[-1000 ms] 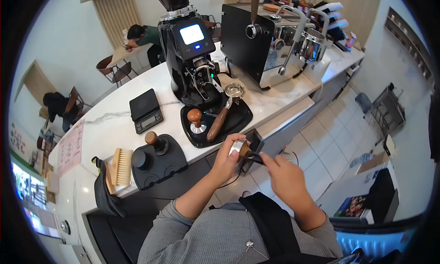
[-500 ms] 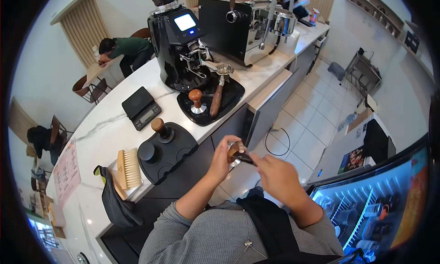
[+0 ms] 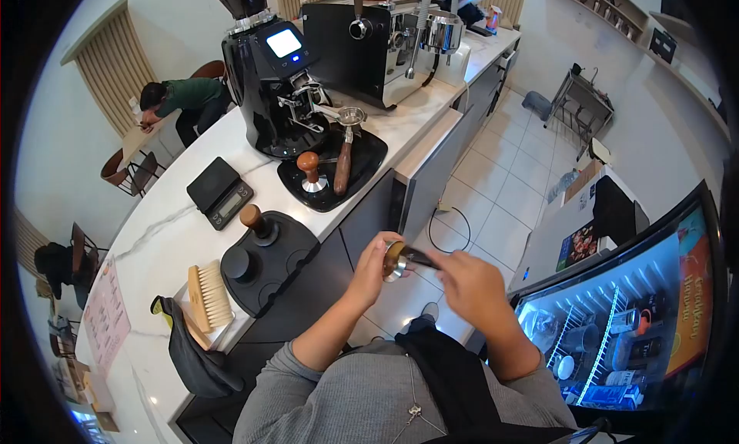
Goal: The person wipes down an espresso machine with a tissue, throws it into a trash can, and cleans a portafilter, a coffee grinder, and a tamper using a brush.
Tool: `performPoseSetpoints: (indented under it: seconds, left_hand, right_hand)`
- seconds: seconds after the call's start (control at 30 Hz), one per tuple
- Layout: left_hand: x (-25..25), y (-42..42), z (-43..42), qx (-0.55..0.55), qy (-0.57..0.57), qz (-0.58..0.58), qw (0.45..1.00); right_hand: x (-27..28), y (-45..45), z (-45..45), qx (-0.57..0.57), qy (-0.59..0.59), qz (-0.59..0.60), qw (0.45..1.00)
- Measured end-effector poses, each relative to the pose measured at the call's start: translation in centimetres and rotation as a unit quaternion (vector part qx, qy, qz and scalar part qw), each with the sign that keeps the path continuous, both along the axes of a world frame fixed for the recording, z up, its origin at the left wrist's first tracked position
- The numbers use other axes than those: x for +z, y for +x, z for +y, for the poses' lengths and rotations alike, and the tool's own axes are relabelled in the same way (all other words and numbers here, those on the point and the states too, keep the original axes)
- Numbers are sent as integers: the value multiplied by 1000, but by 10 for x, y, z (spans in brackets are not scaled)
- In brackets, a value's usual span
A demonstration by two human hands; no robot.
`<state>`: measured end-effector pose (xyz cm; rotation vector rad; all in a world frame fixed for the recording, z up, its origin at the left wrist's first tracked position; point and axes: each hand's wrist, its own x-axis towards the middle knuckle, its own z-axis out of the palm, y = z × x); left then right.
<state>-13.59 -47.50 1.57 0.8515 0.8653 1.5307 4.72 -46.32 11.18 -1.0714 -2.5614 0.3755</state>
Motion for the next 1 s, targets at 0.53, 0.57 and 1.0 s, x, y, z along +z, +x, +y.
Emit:
performPoseSetpoints:
  seconds: [0.53, 0.57, 1.0]
  left_hand:
    - [-31, -7, 70, 66, -26, 391, 918]
    - [-22, -5, 83, 95, 8, 458, 884]
    - [20, -10, 223, -15, -60, -62, 996]
  right_hand:
    - [-56, 52, 103, 35, -217, 88, 972]
    - [-58, 54, 115, 29, -241, 88, 966]
    - [-67, 59, 280, 19, -343, 199, 918]
